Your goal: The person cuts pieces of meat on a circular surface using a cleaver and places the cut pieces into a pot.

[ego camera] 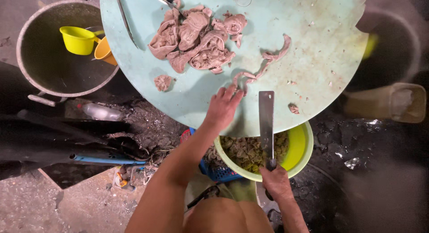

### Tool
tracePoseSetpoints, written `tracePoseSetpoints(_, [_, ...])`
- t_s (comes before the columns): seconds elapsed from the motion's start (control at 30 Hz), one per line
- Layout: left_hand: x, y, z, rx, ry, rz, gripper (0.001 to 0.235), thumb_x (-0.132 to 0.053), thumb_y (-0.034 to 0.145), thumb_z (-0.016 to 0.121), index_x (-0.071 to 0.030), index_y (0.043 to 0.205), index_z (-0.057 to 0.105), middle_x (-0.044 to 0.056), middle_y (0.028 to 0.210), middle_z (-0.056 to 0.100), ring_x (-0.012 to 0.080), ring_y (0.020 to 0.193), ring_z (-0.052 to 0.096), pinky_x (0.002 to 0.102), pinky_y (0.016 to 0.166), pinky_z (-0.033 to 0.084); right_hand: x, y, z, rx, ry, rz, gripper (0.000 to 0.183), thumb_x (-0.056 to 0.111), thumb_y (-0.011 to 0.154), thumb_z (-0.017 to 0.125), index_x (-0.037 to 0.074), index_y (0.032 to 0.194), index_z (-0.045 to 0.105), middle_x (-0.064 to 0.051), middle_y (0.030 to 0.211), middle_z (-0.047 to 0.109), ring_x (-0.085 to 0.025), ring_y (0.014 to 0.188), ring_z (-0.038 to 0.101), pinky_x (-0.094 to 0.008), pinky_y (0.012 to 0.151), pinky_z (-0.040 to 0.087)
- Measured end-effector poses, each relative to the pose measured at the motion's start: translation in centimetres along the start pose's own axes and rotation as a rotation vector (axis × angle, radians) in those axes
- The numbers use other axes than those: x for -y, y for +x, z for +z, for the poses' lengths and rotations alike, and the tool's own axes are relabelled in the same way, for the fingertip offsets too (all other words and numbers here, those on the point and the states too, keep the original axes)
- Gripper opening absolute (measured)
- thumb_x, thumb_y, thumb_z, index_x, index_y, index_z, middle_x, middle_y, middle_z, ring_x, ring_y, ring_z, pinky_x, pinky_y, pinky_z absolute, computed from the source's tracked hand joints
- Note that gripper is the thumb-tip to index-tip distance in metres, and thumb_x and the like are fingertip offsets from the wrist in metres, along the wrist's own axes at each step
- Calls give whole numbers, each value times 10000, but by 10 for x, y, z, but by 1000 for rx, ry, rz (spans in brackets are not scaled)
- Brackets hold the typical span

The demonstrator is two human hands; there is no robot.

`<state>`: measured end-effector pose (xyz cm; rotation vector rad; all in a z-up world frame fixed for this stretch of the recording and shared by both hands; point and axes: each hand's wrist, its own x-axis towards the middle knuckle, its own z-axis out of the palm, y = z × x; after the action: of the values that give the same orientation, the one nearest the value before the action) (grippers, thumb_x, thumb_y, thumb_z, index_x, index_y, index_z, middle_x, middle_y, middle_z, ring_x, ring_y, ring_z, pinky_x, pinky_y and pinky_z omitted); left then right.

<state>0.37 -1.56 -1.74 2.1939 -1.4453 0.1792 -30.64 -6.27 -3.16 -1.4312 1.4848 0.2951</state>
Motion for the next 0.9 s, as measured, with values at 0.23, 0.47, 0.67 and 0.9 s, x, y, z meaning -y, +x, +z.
tracePoseSetpoints(0.23, [27, -27, 21, 204, -70, -51, 264, -76, 885, 645, -25, 1140, 691, 151, 954, 664, 355, 914, 647, 450, 789, 544, 11, -9, 13, -40, -188, -241, 321, 279, 817, 675, -29, 904, 661, -248, 758, 677, -406, 740, 705, -463, 734, 558])
tracePoseSetpoints(0.47, [28, -66, 6, 175, -139, -177, 194, -227, 882, 729, -50, 912, 653, 170, 865, 654, 394, 855, 648, 497, 735, 540, 41, 7, 20, -11, -371, -298, 386, 323, 813, 672, -5, 1017, 664, -306, 987, 707, -493, 1001, 667, -530, 897, 522])
tracePoseSetpoints(0.67, [31, -77, -14, 205, -214, -212, 136, -184, 909, 680, -54, 940, 653, 183, 865, 648, 416, 843, 637, 532, 729, 520, 67, 10, 19, 83, -529, -412, 400, 283, 787, 668, 27, 1094, 667, -296, 1066, 685, -500, 1060, 633, -549, 939, 494])
tracePoseSetpoints(0.9, [18, -101, -22, 257, -261, -165, 227, -145, 924, 559, -38, 1098, 657, 209, 884, 654, 423, 859, 639, 540, 748, 521, 99, 29, 39, 116, -510, -416, 368, 293, 831, 622, 18, 1064, 698, -297, 1058, 704, -484, 1069, 647, -547, 949, 495])
